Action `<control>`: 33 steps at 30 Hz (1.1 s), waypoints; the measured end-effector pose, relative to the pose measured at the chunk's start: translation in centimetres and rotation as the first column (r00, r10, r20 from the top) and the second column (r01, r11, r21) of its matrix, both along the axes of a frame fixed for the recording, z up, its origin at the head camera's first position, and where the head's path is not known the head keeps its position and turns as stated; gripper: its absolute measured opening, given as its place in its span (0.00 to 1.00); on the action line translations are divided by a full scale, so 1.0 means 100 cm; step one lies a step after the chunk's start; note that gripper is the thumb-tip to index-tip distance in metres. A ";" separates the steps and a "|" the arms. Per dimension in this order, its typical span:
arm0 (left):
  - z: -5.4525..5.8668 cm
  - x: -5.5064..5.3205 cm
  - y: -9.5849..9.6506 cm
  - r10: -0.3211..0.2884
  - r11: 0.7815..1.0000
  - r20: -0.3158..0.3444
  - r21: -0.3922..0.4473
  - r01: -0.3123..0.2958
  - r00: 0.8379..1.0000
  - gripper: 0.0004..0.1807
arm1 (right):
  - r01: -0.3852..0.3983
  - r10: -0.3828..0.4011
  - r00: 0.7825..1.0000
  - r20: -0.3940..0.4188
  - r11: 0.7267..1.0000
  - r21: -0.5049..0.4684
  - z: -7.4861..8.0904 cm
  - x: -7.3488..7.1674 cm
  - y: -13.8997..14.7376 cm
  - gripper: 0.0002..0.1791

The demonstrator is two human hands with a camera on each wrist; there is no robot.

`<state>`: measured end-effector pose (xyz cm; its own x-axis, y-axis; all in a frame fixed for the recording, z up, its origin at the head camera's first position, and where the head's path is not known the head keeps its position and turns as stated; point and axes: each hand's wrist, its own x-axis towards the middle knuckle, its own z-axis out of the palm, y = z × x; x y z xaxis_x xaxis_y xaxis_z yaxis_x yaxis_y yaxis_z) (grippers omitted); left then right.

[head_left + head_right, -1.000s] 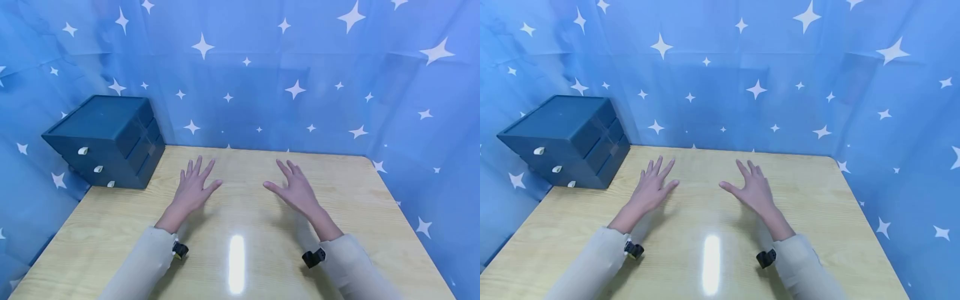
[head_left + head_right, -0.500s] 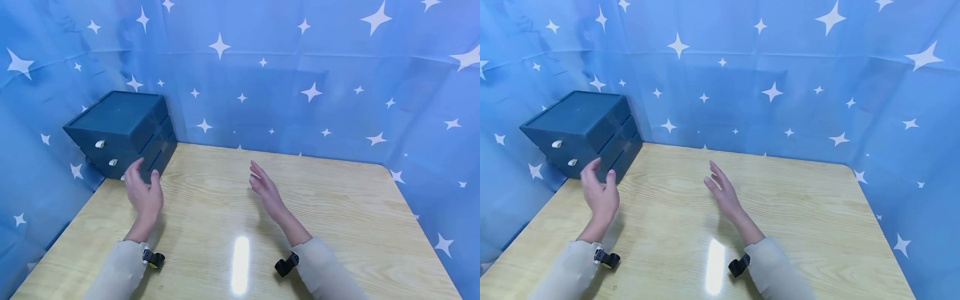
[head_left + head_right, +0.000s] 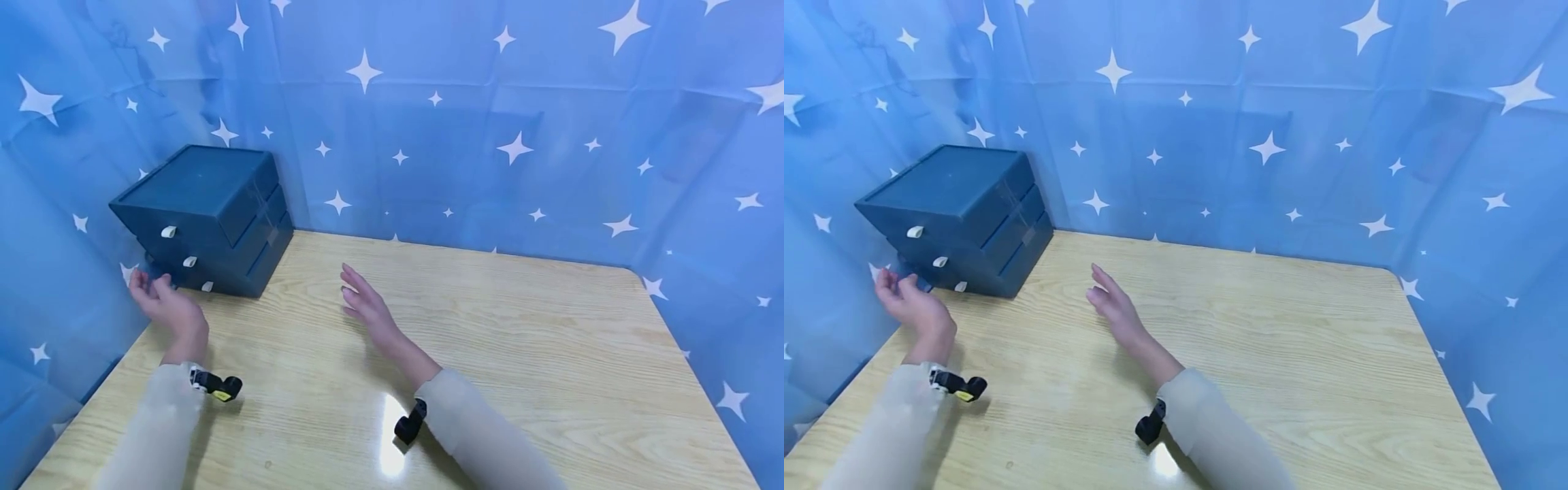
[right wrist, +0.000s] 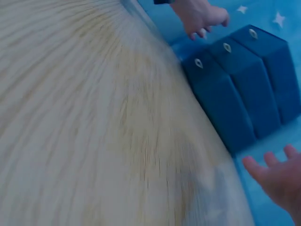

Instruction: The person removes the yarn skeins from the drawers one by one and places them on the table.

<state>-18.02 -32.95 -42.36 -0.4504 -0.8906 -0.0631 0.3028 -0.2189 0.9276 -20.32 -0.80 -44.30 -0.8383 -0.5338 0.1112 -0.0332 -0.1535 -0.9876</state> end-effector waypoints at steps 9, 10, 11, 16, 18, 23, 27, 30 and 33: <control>-0.007 -0.006 -0.024 -0.204 0.978 0.091 -0.028 0.207 0.975 0.29 | 0.021 -0.017 0.991 0.134 0.999 -0.032 -0.005 -0.008 -0.047 0.32; -0.008 -0.006 -0.025 -0.212 0.976 0.102 -0.036 0.216 0.972 0.30 | 0.019 -0.015 0.990 0.140 0.999 -0.026 -0.006 -0.009 -0.054 0.31; -0.008 -0.007 -0.027 -0.225 0.973 0.110 -0.034 0.230 0.968 0.30 | 0.016 -0.013 0.989 0.147 1.000 -0.018 -0.006 -0.010 -0.060 0.31; -0.002 -0.008 -0.040 -0.259 0.963 0.150 -0.035 0.267 0.954 0.29 | -0.025 0.022 0.992 0.128 0.999 0.024 -0.002 -0.015 -0.094 0.32; 0.002 -0.009 -0.045 -0.258 0.962 0.162 -0.046 0.269 0.952 0.29 | -0.048 0.042 0.992 0.117 0.997 0.052 0.001 -0.018 -0.105 0.33; 0.007 -0.017 -0.049 -0.273 0.958 0.156 -0.050 0.284 0.949 0.31 | -0.087 0.074 0.993 0.092 0.986 0.143 0.008 -0.031 -0.113 0.34; 0.001 -0.020 -0.050 -0.253 0.962 0.157 -0.062 0.266 0.955 0.33 | -0.121 0.107 0.991 0.078 0.973 0.197 0.008 -0.040 -0.116 0.36; -0.004 -0.021 -0.048 -0.211 0.969 0.157 -0.097 0.228 0.965 0.32 | -0.133 0.119 0.990 0.079 0.971 0.201 0.010 -0.045 -0.118 0.37; -0.006 -0.023 -0.044 -0.168 0.981 0.129 -0.073 0.178 0.977 0.29 | -0.143 0.131 0.988 0.078 0.973 0.181 0.012 -0.047 -0.122 0.38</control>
<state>-20.27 -37.37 -42.92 -0.5920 -0.8040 -0.0557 0.1510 -0.1785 0.9723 -25.05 -13.00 -43.08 -0.7581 -0.6500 -0.0524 0.0403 0.0335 -0.9986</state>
